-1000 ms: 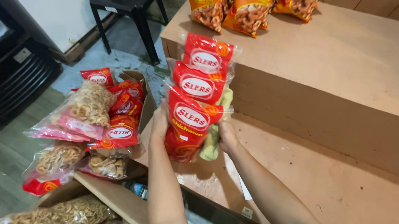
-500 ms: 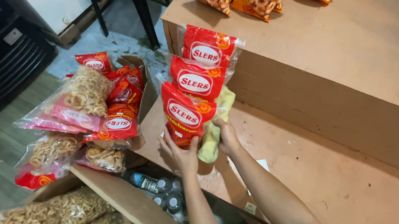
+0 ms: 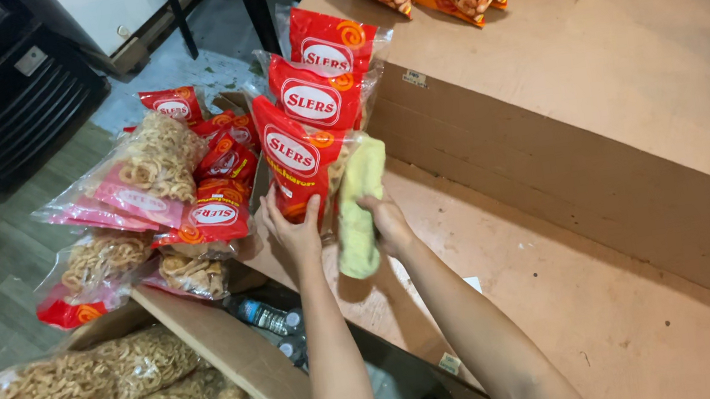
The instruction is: The person sits on the floor and wipes the surface of packaged snack bags with a green cloth. They handle multiple red and clear plastic bags containing crackers or chips, wiping them individually and stacking them on a cardboard surface.
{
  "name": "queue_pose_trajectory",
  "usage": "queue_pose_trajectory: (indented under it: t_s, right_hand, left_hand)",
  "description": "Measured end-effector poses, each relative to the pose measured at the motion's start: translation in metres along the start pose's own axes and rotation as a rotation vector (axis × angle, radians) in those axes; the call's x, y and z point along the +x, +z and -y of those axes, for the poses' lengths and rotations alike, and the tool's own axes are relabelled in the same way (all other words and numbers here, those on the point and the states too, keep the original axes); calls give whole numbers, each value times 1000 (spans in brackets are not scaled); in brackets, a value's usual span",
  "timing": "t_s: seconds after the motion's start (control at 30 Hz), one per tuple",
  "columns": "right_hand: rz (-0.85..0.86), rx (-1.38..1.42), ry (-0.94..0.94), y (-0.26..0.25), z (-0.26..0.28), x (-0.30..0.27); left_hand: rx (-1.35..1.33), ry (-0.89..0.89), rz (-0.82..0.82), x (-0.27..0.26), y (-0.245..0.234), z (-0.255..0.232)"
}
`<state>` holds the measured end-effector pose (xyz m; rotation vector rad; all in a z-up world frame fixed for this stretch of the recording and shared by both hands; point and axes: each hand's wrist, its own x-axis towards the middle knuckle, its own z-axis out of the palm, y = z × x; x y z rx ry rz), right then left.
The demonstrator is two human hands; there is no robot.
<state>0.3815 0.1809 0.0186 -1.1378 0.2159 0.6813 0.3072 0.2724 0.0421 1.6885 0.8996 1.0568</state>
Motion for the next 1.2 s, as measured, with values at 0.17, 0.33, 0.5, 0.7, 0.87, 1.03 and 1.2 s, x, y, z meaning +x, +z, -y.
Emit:
queue_pose_trajectory:
  t_s: [0.17, 0.33, 0.5, 0.7, 0.87, 1.03, 1.2]
  right_hand:
    - [-181, -122, 25, -42, -22, -15]
    - [-364, -90, 15, -126, -19, -17]
    - [-639, -59, -111, -222, 2, -65]
    - [-912, -710, -424, -342, 18, -140]
    - [-1009, -899, -345, -407, 27, -190]
    - [-1123, -978, -47, -457, 34, -192]
    - [-713, -1613, 417, -472, 8, -133]
  left_hand:
    - [85, 37, 36, -2, -6, 13]
    - [282, 92, -22, -24, -15, 25]
    - [303, 209, -388, -79, 7, 43]
    - [515, -184, 541, -224, 26, 33]
    - [799, -61, 707, -266, 42, 24]
    - [884, 9, 686, -276, 63, 28]
    - [237, -466, 522, -273, 72, 45]
